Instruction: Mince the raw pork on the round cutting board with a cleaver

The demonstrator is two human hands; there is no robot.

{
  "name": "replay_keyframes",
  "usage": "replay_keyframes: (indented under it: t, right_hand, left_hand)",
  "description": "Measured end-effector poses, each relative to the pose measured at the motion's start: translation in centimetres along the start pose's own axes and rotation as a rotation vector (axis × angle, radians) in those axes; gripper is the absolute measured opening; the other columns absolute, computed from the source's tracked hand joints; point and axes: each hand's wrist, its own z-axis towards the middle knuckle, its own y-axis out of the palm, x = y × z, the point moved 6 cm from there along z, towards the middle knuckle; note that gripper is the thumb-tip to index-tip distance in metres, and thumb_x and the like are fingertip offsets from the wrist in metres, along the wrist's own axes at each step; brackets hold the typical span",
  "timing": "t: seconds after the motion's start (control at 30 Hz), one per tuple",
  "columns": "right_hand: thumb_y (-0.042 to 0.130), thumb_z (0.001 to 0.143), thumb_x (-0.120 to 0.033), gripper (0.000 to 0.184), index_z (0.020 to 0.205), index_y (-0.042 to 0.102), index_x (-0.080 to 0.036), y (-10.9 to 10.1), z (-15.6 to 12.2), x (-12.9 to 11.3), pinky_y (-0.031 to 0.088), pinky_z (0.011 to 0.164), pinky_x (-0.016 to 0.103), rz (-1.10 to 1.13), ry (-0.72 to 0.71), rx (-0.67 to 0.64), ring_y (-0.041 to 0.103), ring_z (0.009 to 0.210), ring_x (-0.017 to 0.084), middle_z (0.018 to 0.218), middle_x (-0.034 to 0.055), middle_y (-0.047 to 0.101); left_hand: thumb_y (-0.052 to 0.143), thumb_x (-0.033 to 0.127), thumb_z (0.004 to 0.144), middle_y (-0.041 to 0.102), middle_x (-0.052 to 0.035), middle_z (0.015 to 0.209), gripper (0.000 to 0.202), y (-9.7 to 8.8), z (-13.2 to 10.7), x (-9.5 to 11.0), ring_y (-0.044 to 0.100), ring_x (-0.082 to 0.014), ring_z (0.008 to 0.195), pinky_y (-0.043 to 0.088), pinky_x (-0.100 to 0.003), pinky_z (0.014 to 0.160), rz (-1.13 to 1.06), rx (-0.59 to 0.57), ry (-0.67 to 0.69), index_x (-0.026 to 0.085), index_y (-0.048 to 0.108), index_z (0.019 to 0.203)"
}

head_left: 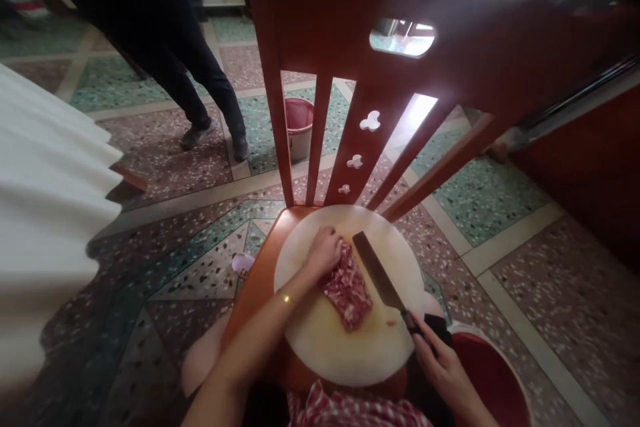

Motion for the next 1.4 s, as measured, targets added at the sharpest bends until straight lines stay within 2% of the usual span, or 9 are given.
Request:
replay_keyframes:
  t: [0.2, 0.4, 0.6, 0.7, 0.87, 1.03, 1.23, 1.3, 1.4]
  right_hand:
    - [0.047, 0.085, -0.04, 0.046, 0.128, 0.049, -0.023, 0.7, 3.3, -1.6, 0.038, 0.097, 0.032, -0.115, -0.058, -0.129, 0.048, 0.117, 0.02, 0.126, 0.004, 0.053]
    - [0.048, 0.086, -0.033, 0.045, 0.131, 0.043, -0.036, 0.5, 3.4, -2.7, 0.043, 0.093, 0.031, -0.293, -0.175, -0.329, 0.052, 0.112, 0.021, 0.124, -0.0012, 0.055]
    - [0.041, 0.089, -0.036, 0.046, 0.134, 0.04, -0.029, -0.3, 3.9, -2.1, 0.041, 0.095, 0.035, -0.251, -0.076, -0.299, 0.049, 0.116, 0.022, 0.128, 0.0022, 0.051]
    - [0.038, 0.09, -0.036, 0.047, 0.136, 0.038, -0.025, -0.2, 5.7, -3.3, 0.039, 0.097, 0.036, -0.284, -0.103, -0.266, 0.046, 0.118, 0.022, 0.13, 0.0037, 0.049]
    - [0.039, 0.09, -0.036, 0.046, 0.134, 0.04, -0.026, 0.6, 7.4, -6.7, 0.047, 0.087, 0.036, -0.415, -0.266, -0.397, 0.058, 0.104, 0.023, 0.117, 0.0064, 0.06]
    - [0.04, 0.089, -0.033, 0.045, 0.134, 0.041, -0.028, -0.9, 3.6, -8.2, 0.048, 0.084, 0.032, -0.459, -0.356, -0.414, 0.06, 0.101, 0.022, 0.113, 0.0054, 0.063]
    - [0.038, 0.089, -0.032, 0.045, 0.134, 0.041, -0.025, -0.2, -1.9, -5.6, 0.046, 0.087, 0.036, -0.364, -0.273, -0.32, 0.058, 0.103, 0.024, 0.118, 0.006, 0.06]
    - [0.038, 0.089, -0.031, 0.045, 0.133, 0.043, -0.023, -0.1, -2.7, -5.8, 0.045, 0.089, 0.037, -0.296, -0.241, -0.249, 0.057, 0.106, 0.024, 0.117, 0.0064, 0.06]
    - [0.039, 0.089, -0.032, 0.046, 0.133, 0.043, -0.02, -0.7, -3.3, -9.0, 0.041, 0.095, 0.037, -0.183, -0.343, -0.128, 0.051, 0.114, 0.023, 0.123, 0.007, 0.057]
  left_hand:
    - [0.038, 0.024, 0.085, 0.057, -0.0074, 0.108, 0.027, -0.4, -3.9, 2.3, 0.05, -0.0193, 0.103, 0.042, -0.037, 0.091, -0.1, -0.127, 0.079, 0.021, 0.059, 0.102]
    - [0.04, 0.019, 0.084, 0.061, -0.0058, 0.106, 0.033, -3.1, -7.1, 2.6, 0.054, -0.0181, 0.103, 0.044, -0.038, 0.091, -0.206, -0.079, 0.27, 0.031, 0.055, 0.11]
    - [0.042, 0.024, 0.083, 0.059, -0.0098, 0.101, 0.03, -2.9, -6.4, -3.0, 0.055, -0.0228, 0.095, 0.047, -0.042, 0.083, -0.141, 0.126, -0.076, 0.028, 0.058, 0.108]
    - [0.042, 0.024, 0.083, 0.058, -0.0103, 0.094, 0.031, -1.0, -6.0, -3.0, 0.054, -0.0222, 0.089, 0.047, -0.04, 0.081, -0.116, 0.086, -0.136, 0.023, 0.057, 0.11]
    - [0.04, 0.02, 0.082, 0.059, -0.0106, 0.091, 0.031, 0.3, -6.0, -1.8, 0.056, -0.0201, 0.087, 0.047, -0.036, 0.082, -0.204, 0.09, -0.213, 0.015, 0.056, 0.108]
    - [0.04, 0.019, 0.082, 0.06, -0.0115, 0.096, 0.027, 0.2, -7.8, 0.4, 0.056, -0.0209, 0.091, 0.046, -0.037, 0.084, -0.2, 0.155, -0.184, 0.015, 0.058, 0.102]
    - [0.043, 0.018, 0.08, 0.052, -0.0164, 0.119, 0.036, 2.6, -12.1, 5.0, 0.046, -0.0269, 0.113, 0.038, -0.044, 0.095, -0.016, 0.156, 0.059, 0.013, 0.052, 0.115]
    - [0.044, 0.019, 0.081, 0.052, -0.0145, 0.121, 0.035, 3.2, -13.6, 5.4, 0.046, -0.0257, 0.114, 0.037, -0.044, 0.095, -0.01, 0.15, 0.116, 0.015, 0.054, 0.114]
    - [0.045, 0.019, 0.081, 0.056, -0.0089, 0.113, 0.028, 2.8, -15.5, 4.5, 0.048, -0.0217, 0.109, 0.037, -0.041, 0.095, -0.042, 0.207, 0.117, 0.02, 0.058, 0.106]
